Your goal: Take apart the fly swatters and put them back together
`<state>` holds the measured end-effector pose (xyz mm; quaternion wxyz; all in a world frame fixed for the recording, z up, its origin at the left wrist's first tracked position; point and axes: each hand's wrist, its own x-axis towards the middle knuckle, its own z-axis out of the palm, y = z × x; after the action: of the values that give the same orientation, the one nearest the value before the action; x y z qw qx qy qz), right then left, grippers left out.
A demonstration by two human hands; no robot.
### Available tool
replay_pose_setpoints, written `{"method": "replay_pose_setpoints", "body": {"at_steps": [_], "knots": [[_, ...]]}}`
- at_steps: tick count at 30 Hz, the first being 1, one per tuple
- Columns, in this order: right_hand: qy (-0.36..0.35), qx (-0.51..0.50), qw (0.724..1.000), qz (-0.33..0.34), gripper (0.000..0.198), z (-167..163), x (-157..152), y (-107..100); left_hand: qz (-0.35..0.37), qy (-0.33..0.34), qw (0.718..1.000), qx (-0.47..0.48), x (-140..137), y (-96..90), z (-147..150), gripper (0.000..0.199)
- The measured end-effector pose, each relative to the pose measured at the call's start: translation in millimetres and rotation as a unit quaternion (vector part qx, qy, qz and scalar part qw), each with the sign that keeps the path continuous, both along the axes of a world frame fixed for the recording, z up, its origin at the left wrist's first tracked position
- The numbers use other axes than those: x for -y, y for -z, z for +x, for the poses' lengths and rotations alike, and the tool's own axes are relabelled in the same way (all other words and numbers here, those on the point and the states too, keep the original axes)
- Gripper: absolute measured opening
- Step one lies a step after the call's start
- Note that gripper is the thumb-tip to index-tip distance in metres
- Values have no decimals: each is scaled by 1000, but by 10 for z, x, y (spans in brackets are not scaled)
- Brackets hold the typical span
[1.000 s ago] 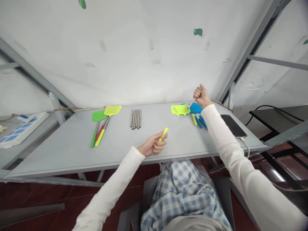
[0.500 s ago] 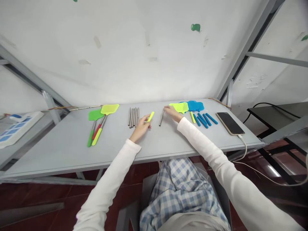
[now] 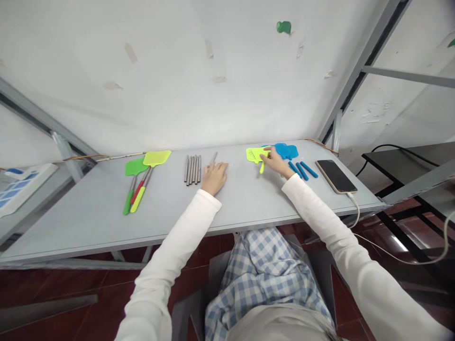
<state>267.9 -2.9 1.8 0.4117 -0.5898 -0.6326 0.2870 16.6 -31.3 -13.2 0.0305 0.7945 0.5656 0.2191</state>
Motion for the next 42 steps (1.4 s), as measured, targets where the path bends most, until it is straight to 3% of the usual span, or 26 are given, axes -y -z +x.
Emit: {"method": "replay_pose_setpoints", "body": {"at_steps": [3, 7, 11, 16, 24, 31, 34, 37, 42], "knots": [[8, 147, 989, 8, 33, 257, -36, 30, -21, -78, 996, -43, -106, 69, -274, 40], [33, 347, 935, 65, 38, 372, 15, 157, -28, -121, 991, -57, -132, 85, -465, 44], [29, 424, 901, 89, 34, 439, 134, 289, -24, -163, 985, -55, -22, 108, -495, 48], [27, 466, 880, 87, 36, 503, 308, 343, -55, -187, 980, -43, 57, 137, -502, 49], [56, 501, 858, 95, 37, 488, 401, 310, -32, -199, 978, -54, 157, 170, -625, 48], [45, 466, 873, 137, 37, 397, 423, 231, -51, -174, 983, -38, 260, 109, -751, 49], [13, 453, 876, 167, 36, 242, 426, 203, 2, -162, 987, -16, 261, 21, -900, 50], [32, 436, 875, 206, 36, 75, 402, 187, 61, -216, 975, -5, 248, -39, -1204, 48], [62, 395, 886, 235, 36, -74, 366, 180, 0, -367, 930, -36, 259, 57, -1768, 52]]}}
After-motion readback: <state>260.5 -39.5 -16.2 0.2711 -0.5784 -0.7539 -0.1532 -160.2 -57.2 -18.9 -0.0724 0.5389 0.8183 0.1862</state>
